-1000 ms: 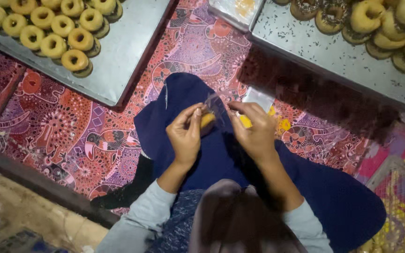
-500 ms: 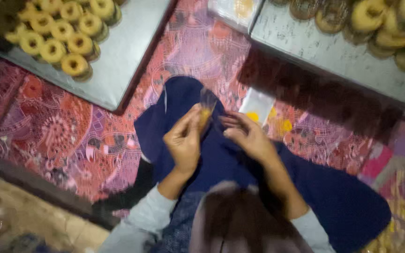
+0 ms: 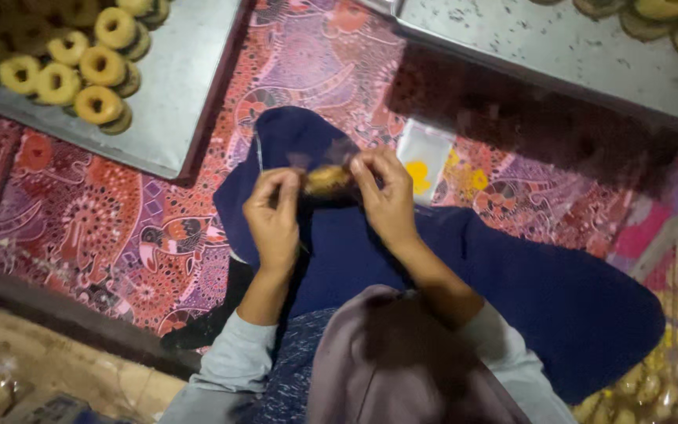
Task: The person sits on the floor and packs donuts into small plastic bags. They pick donuts from metal trays, place them into bags, and set the filled bags into a plastic crate.
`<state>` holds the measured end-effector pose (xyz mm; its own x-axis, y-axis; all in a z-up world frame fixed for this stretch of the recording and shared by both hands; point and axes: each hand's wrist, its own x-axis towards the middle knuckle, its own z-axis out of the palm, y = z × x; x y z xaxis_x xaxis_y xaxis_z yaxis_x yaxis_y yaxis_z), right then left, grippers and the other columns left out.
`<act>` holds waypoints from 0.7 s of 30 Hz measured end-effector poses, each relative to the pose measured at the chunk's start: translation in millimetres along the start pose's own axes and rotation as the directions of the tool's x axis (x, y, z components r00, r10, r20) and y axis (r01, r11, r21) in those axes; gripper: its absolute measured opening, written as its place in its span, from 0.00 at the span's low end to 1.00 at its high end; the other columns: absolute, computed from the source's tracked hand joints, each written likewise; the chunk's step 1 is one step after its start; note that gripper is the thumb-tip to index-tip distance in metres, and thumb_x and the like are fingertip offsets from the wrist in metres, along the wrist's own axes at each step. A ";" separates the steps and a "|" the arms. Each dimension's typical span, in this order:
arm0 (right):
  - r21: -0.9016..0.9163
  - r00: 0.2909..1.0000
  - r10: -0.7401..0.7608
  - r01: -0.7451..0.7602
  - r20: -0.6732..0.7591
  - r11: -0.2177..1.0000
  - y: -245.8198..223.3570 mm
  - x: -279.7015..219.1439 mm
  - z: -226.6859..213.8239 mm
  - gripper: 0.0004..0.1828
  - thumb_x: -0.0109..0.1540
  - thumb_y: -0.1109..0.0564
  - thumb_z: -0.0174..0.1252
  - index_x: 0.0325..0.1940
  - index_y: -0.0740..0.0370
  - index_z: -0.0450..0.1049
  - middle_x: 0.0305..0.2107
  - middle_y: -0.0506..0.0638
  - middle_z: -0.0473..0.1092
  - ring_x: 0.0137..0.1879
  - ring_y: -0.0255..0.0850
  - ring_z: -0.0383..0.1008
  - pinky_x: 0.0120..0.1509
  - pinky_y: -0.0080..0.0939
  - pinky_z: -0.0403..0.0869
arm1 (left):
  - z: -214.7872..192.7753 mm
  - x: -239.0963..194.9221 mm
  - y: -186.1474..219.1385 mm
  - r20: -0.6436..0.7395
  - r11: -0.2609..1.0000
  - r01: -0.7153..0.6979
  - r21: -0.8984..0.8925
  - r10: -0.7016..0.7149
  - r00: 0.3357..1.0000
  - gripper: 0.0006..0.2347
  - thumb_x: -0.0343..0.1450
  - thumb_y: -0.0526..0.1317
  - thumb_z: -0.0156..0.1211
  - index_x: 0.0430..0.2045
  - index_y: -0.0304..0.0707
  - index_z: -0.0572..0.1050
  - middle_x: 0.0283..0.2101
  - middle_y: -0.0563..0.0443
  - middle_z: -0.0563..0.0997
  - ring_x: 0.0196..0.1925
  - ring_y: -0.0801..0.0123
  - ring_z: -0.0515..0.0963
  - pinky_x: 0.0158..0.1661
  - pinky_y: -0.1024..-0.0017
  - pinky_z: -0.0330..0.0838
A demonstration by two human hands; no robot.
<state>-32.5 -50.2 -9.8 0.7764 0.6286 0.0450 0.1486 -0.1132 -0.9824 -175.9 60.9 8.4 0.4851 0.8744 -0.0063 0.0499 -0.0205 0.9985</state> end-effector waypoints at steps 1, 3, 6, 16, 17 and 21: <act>0.015 0.997 -0.028 0.029 -0.072 0.999 -4.7 1.0 1.5 0.07 0.68 0.59 0.57 0.41 0.68 0.74 0.38 0.53 0.70 0.42 0.39 0.70 0.44 0.38 0.68 | 2.2 -1.4 3.1 -0.029 0.995 -0.084 0.043 0.086 0.996 0.05 0.78 0.33 0.58 0.34 0.28 0.77 0.40 0.51 0.77 0.34 0.75 0.71 0.34 0.73 0.66; -0.028 0.980 -0.185 0.183 -0.069 0.983 -10.4 0.0 4.5 0.06 0.68 0.61 0.56 0.39 0.68 0.71 0.37 0.52 0.69 0.44 0.40 0.70 0.49 0.40 0.70 | 6.5 -3.9 10.5 -0.065 0.993 -0.101 -0.060 0.097 0.993 0.06 0.77 0.33 0.58 0.31 0.31 0.73 0.38 0.54 0.73 0.30 0.77 0.70 0.30 0.74 0.65; -0.110 0.986 -0.164 0.161 -0.013 0.981 -1.3 -2.1 5.8 0.06 0.67 0.61 0.58 0.38 0.66 0.72 0.35 0.51 0.69 0.42 0.39 0.72 0.48 0.40 0.71 | 9.0 2.2 17.7 -0.040 0.958 -0.134 0.252 0.148 0.988 0.07 0.76 0.32 0.60 0.28 0.29 0.72 0.34 0.49 0.73 0.30 0.69 0.72 0.31 0.69 0.67; 0.394 0.859 0.504 -0.436 -0.084 0.809 129.7 3.6 -83.6 0.14 0.65 0.55 0.56 0.49 0.68 0.76 0.39 0.51 0.76 0.43 0.38 0.76 0.48 0.38 0.75 | 127.8 17.6 -35.5 0.470 0.859 -0.414 0.301 0.244 0.848 0.06 0.70 0.31 0.62 0.32 0.28 0.71 0.37 0.36 0.74 0.40 0.43 0.76 0.41 0.56 0.71; 0.337 0.882 0.437 -0.363 -0.177 0.869 138.0 4.9 -104.3 0.15 0.67 0.52 0.54 0.49 0.67 0.74 0.39 0.51 0.75 0.43 0.39 0.75 0.48 0.39 0.75 | 154.7 25.6 -50.3 0.485 0.866 -0.446 0.223 0.298 0.822 0.07 0.72 0.31 0.61 0.37 0.27 0.70 0.40 0.34 0.73 0.45 0.40 0.74 0.45 0.54 0.70; 0.018 0.780 0.375 -0.424 -0.501 0.905 165.1 -12.4 -173.2 0.17 0.73 0.49 0.48 0.46 0.66 0.73 0.36 0.53 0.74 0.42 0.44 0.74 0.49 0.43 0.73 | 250.5 66.1 -129.7 0.486 0.773 -0.455 0.442 0.220 0.846 0.15 0.65 0.37 0.66 0.40 0.25 0.72 0.43 0.29 0.75 0.47 0.37 0.75 0.47 0.52 0.71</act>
<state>88.4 -209.9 -141.2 0.9681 0.0626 -0.2428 -0.2057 -0.3556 -0.9117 68.4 -0.1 -135.0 0.8456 0.4994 0.1885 0.2034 -0.6280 0.7511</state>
